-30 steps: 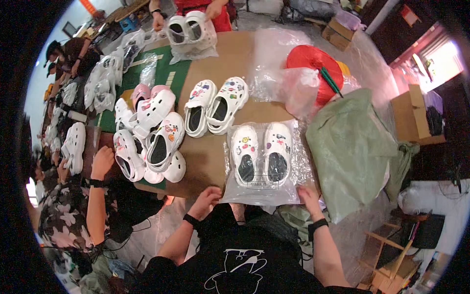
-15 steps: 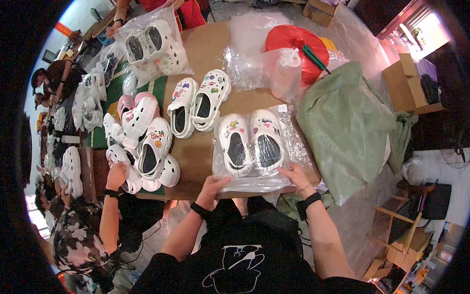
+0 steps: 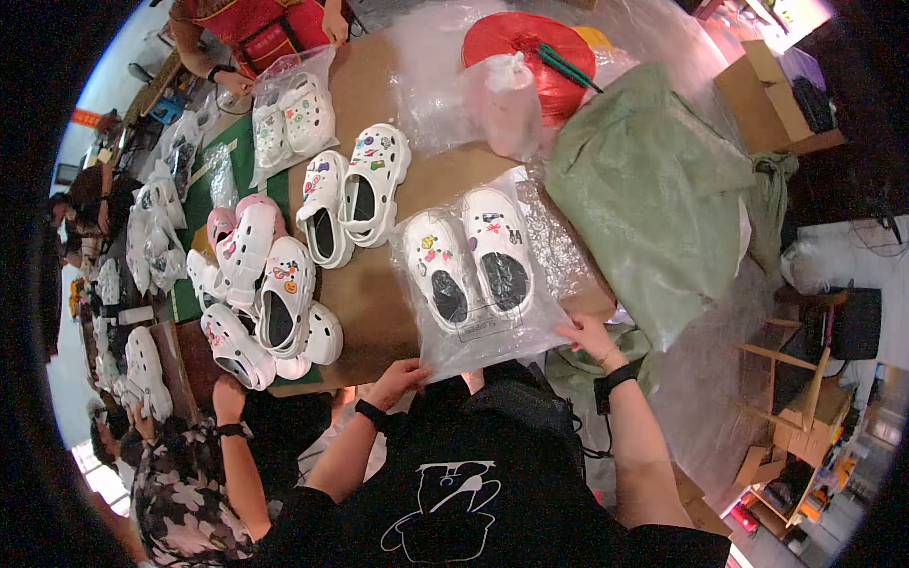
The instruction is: Packaging white clogs into plastic bags and placing them in a large sack.
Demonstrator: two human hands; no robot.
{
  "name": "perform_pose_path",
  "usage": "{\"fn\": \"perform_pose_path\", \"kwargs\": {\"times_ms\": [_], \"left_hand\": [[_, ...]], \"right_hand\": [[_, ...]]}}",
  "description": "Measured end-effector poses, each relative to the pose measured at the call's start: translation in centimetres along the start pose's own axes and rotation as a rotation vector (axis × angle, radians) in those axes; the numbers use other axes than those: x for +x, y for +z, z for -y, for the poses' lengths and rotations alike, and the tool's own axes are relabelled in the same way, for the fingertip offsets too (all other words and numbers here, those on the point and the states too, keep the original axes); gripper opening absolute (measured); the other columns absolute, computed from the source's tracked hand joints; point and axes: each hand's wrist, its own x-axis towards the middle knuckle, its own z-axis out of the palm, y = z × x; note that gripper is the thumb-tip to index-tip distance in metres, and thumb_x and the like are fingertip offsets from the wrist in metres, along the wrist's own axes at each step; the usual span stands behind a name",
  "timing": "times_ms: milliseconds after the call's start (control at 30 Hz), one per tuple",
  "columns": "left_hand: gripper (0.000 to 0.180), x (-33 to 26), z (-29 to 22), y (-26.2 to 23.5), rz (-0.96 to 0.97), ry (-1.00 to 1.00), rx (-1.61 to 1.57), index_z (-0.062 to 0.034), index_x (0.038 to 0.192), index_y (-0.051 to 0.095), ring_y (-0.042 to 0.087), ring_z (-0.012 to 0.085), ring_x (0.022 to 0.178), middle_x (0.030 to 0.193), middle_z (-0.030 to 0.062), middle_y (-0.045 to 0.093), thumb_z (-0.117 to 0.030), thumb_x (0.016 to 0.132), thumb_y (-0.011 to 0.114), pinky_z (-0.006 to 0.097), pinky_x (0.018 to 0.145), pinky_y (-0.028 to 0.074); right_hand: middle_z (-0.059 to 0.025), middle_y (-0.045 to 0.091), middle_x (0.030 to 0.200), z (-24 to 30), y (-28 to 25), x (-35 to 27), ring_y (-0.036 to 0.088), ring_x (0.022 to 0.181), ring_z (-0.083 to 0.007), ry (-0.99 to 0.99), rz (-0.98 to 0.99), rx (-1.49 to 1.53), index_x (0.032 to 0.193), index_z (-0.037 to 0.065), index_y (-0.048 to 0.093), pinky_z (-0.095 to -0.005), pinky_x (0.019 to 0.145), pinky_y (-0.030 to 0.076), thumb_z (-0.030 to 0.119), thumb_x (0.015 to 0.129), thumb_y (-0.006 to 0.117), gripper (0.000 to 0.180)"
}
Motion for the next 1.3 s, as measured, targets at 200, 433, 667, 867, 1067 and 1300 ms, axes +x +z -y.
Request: {"fn": "perform_pose_path", "kwargs": {"times_ms": [200,433,667,867,1067,1300], "left_hand": [[0.031,1.1,0.7,-0.9,-0.019,0.013,0.225,-0.003,0.107,0.062,0.06,0.01,0.076,0.09,0.0047,0.064,-0.028,0.088,0.063,0.024,0.063,0.05],[0.043,0.5,-4.6,2.2,0.015,0.035,0.045,-0.0041,0.116,0.06,0.058,0.0133,0.099,0.106,0.005,0.063,-0.033,0.086,0.066,0.029,0.081,0.048],[0.034,5.2,-1.5,2.0,-0.151,0.295,0.106,0.0015,0.104,0.065,0.059,0.0145,0.084,0.095,0.0047,0.066,-0.026,0.084,0.067,0.029,0.076,0.047],[0.023,0.7,-7.7,3.3,-0.179,0.602,0.206,0.0031,0.1,0.064,0.06,0.0113,0.08,0.086,0.0091,0.068,-0.015,0.087,0.063,0.029,0.074,0.047],[0.021,-2.5,-10.5,3.3,0.025,0.632,0.49,0.0015,0.102,0.066,0.061,0.0116,0.081,0.088,0.0089,0.069,-0.012,0.087,0.061,0.028,0.073,0.048],[0.025,-3.0,-12.2,7.7,0.271,0.627,0.826,0.0001,0.103,0.065,0.064,0.0159,0.082,0.093,0.0111,0.069,-0.018,0.085,0.065,0.031,0.075,0.049]], "right_hand": [[0.002,0.055,0.069,-0.5,0.7,-0.3,0.049,0.059,-0.0069,-0.021,-0.151,-0.061,0.088,0.002,0.064,-0.0241,0.053,0.042,0.026,0.083,0.069,0.025],[-0.0163,0.058,0.118,6.6,2.6,1.5,0.057,0.106,-0.0226,-0.203,-0.101,-0.145,0.129,-0.004,0.043,-0.0318,0.092,0.045,0.035,0.078,0.073,0.071],[-0.013,0.056,0.122,7.9,7.4,3.5,0.052,0.112,-0.023,-0.193,0.054,0.036,0.131,-0.004,0.044,-0.0288,0.097,0.04,0.035,0.072,0.078,0.078],[-0.005,0.063,0.102,6.4,8.5,1.4,0.058,0.089,-0.0135,0.053,-0.015,0.629,0.108,0.0,0.062,-0.0271,0.08,0.047,0.025,0.081,0.068,0.037],[-0.0092,0.065,0.106,5.2,11.5,-3.7,0.062,0.096,-0.021,-0.019,0.18,1.199,0.112,0.002,0.058,-0.0358,0.087,0.049,0.025,0.088,0.06,0.033],[-0.0098,0.064,0.109,-1.3,13.7,-10.0,0.061,0.1,-0.0233,-0.192,-0.137,1.554,0.113,0.002,0.059,-0.0382,0.093,0.046,0.023,0.088,0.057,0.032]]}}
